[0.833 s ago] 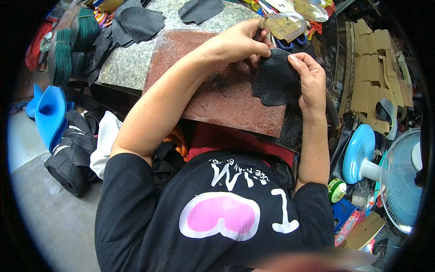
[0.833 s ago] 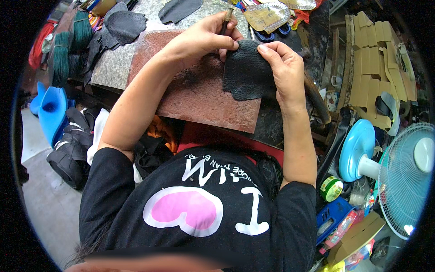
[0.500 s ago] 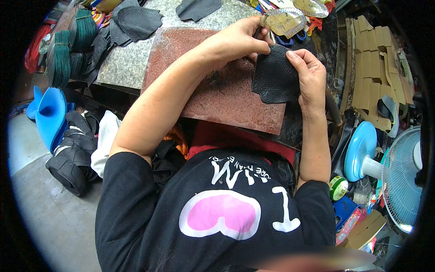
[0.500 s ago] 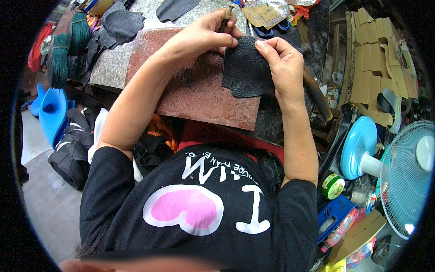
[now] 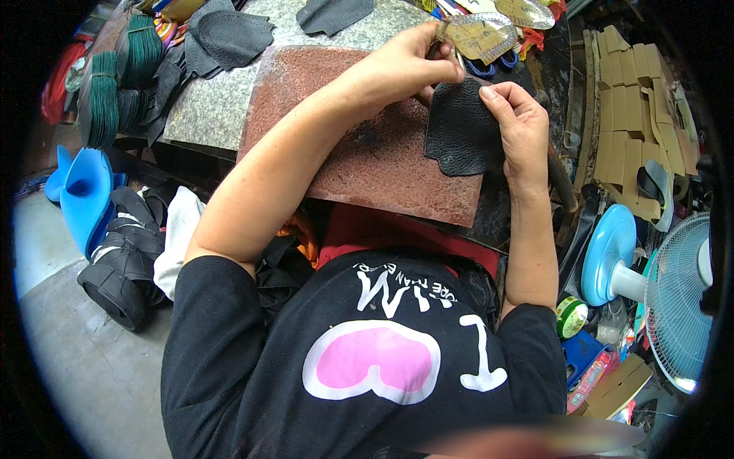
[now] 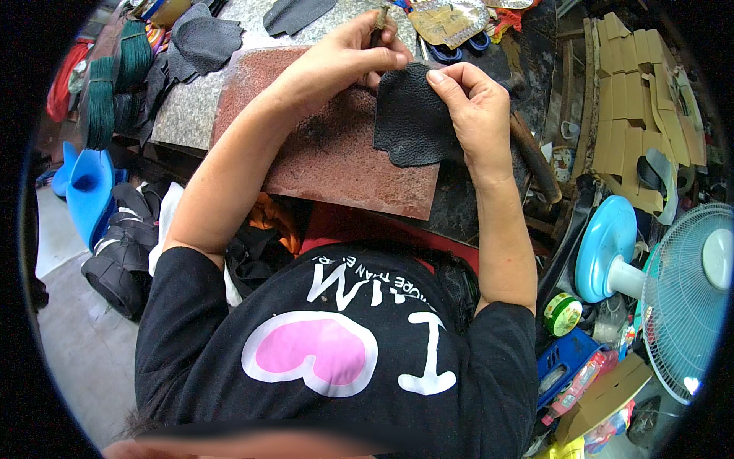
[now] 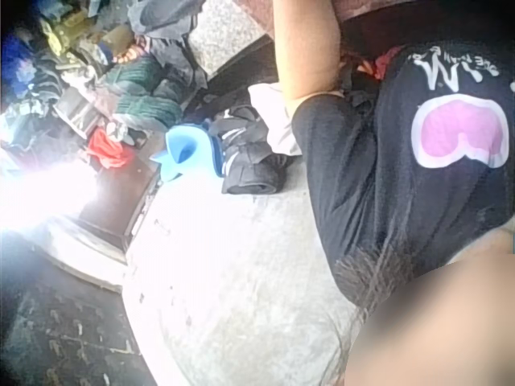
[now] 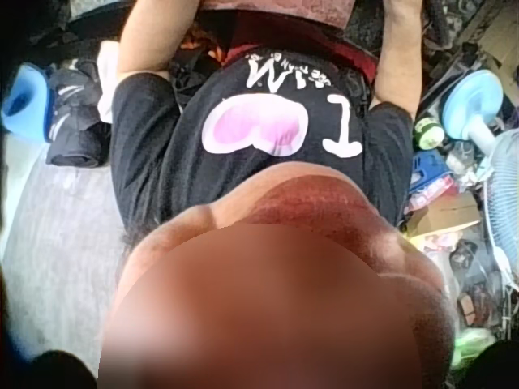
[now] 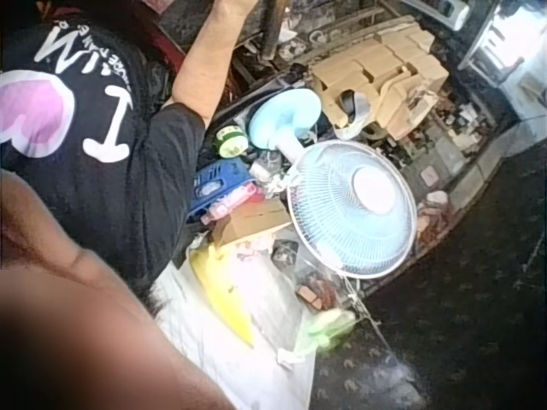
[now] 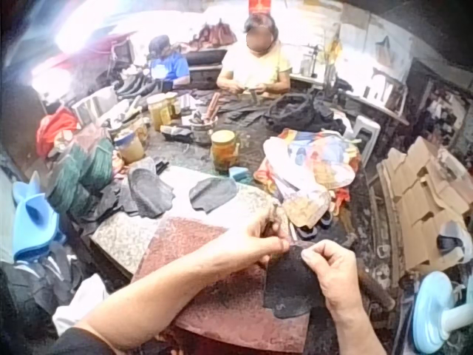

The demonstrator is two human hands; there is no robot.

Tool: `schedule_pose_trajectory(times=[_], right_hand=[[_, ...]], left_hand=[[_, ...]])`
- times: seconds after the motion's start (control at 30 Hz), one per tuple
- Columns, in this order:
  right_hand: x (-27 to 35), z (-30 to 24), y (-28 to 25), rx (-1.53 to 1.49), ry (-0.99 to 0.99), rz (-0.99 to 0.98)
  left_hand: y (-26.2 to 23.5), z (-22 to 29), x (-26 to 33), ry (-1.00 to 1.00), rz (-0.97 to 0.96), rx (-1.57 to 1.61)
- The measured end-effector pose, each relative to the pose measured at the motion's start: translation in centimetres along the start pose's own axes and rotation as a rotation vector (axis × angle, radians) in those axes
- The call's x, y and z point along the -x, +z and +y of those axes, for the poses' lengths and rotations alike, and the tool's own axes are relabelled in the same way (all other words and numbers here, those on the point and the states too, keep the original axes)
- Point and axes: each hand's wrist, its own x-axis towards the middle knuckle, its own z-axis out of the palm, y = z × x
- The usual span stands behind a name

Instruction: The person repeatedly strikes a small black leather piece with a hammer on a workbench, adjusting its position between strikes. The person occasionally lifts and turns the piece to check its shape.

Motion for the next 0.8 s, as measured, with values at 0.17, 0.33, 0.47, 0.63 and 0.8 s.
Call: schedule_pose_trajectory(times=[0.17, 0.33, 0.47, 0.63, 0.8], right_hand=[[0.1, -0.1, 0.0, 0.055, -0.022, -0.01], [0.0, -0.3, 0.1, -0.064, 0.014, -0.033], [0.0, -0.4, 0.0, -0.042, 0.05, -0.049], [0.3, -0.5, -0.3, 0.059, 0.008, -0.066], [0.2, -0.7, -0.4, 0.004, -0.021, -0.063]], left_hand=[[0.1, -0.4, -0.5, -0.01, 0.003, 0.045], [-0.3, 0.2, -0.1, -0.069, -0.015, 0.075], [-0.1, 0.4, 0.0, -0.029, 0.003, 0.049], [-0.4, 0.1, -0.4, -0.036, -0.019, 0.124], [-1.0, 0.4, -0.1, -0.065, -0.044, 0.18]])
